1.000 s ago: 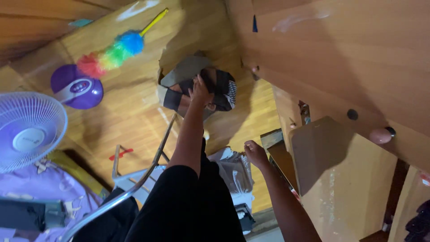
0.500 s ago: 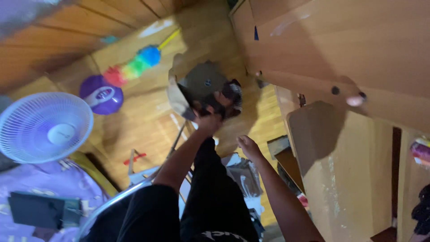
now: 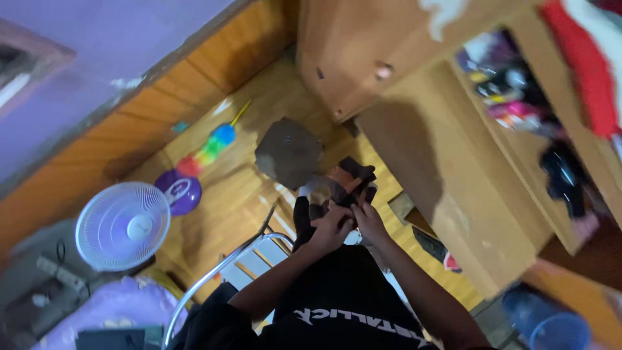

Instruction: The person folds a striped shirt and a black t-shirt on a wooden shelf, smoothing and aligning each garment before stacking them with other folded clothes.

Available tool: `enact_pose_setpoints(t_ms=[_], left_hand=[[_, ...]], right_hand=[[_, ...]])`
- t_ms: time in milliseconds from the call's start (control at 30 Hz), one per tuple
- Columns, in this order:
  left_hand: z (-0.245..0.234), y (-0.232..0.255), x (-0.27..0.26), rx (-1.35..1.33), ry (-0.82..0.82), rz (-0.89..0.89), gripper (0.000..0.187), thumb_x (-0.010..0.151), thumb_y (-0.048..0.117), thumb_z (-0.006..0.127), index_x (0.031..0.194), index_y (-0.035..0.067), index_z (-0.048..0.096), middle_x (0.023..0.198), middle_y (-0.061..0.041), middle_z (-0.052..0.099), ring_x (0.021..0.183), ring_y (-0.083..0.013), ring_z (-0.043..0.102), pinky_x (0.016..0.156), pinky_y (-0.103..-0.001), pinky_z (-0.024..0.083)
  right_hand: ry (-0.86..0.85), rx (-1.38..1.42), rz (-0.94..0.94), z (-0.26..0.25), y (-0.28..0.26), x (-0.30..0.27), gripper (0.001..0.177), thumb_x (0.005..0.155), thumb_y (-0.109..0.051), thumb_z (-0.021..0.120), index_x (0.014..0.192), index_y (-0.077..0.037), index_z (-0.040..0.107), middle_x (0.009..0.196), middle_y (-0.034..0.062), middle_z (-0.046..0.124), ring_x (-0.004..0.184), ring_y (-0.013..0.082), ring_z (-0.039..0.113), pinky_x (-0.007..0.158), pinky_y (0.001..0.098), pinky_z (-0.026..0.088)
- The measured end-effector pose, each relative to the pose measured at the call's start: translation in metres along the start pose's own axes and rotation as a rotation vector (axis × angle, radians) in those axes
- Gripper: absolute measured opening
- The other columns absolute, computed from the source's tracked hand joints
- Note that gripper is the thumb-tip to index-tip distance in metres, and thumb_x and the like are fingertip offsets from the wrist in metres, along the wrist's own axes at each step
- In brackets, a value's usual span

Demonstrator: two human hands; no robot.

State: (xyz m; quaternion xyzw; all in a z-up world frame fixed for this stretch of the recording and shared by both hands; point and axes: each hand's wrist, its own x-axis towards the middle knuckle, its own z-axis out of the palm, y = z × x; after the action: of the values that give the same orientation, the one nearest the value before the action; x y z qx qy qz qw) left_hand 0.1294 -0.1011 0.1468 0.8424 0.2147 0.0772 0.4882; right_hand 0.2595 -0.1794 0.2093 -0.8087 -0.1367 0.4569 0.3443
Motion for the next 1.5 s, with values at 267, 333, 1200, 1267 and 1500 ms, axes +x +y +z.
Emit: enact_pose_setpoints(t_ms=[267,333,1200,1267,1500], left_hand=[[-0.032,0.106,0.026,-0.096,0.008,0.072,0.05,0.09,0.051,0.076,0.108,0.013,0.051,0.086,-0.008,0.049,0.074,-0.0263,0.056,0.064,-0.034,0.052],[-0.015,0.124,0.039,0.0,-0.151,0.155,0.043,0.102,0.05,0.064,0.079,0.016,0.053,0.051,-0.002,0.047,0.041,-0.0198,0.045,0.049,-0.029,0.042],[-0.089,0.367,0.243,0.101,-0.623,0.545,0.04,0.105,0.042,0.056,0.124,0.007,0.06,0.118,-0.024,0.069,0.113,-0.0472,0.065,0.089,-0.059,0.055],[-0.082,0.384,0.202,0.167,-0.625,0.637,0.042,0.104,0.037,0.057,0.135,0.008,0.054,0.117,-0.021,0.072,0.109,-0.0454,0.068,0.086,-0.06,0.056],[-0.026,0.329,0.066,-0.55,-0.624,0.912,0.087,0.059,0.042,0.093,0.127,0.001,0.058,0.105,-0.014,0.067,0.098,-0.0359,0.071,0.092,-0.044,0.058]], right_hand=[[0.186,0.03,-0.243,-0.095,0.032,-0.117,0.046,0.107,-0.044,0.054,0.084,-0.005,0.066,0.072,0.0125,0.062,0.075,0.0248,0.06,0.072,0.039,0.047],[0.263,-0.007,-0.241,-0.113,0.057,-0.127,0.048,0.106,-0.047,0.054,0.088,-0.005,0.068,0.074,0.014,0.066,0.078,0.0266,0.063,0.074,0.0421,0.048],[1.659,1.088,-0.89,-0.142,-0.008,-0.297,0.037,0.103,-0.013,0.056,0.14,-0.008,0.051,0.134,0.0217,0.064,0.125,0.0305,0.066,0.114,0.0526,0.056],[1.611,1.1,-0.96,-0.132,-0.027,-0.276,0.038,0.105,-0.013,0.054,0.142,-0.009,0.05,0.134,0.021,0.064,0.124,0.031,0.067,0.112,0.054,0.056],[1.296,1.086,-1.216,-0.115,-0.022,-0.206,0.047,0.109,-0.014,0.038,0.156,-0.02,0.038,0.144,0.0129,0.061,0.133,0.035,0.058,0.11,0.0725,0.038]])
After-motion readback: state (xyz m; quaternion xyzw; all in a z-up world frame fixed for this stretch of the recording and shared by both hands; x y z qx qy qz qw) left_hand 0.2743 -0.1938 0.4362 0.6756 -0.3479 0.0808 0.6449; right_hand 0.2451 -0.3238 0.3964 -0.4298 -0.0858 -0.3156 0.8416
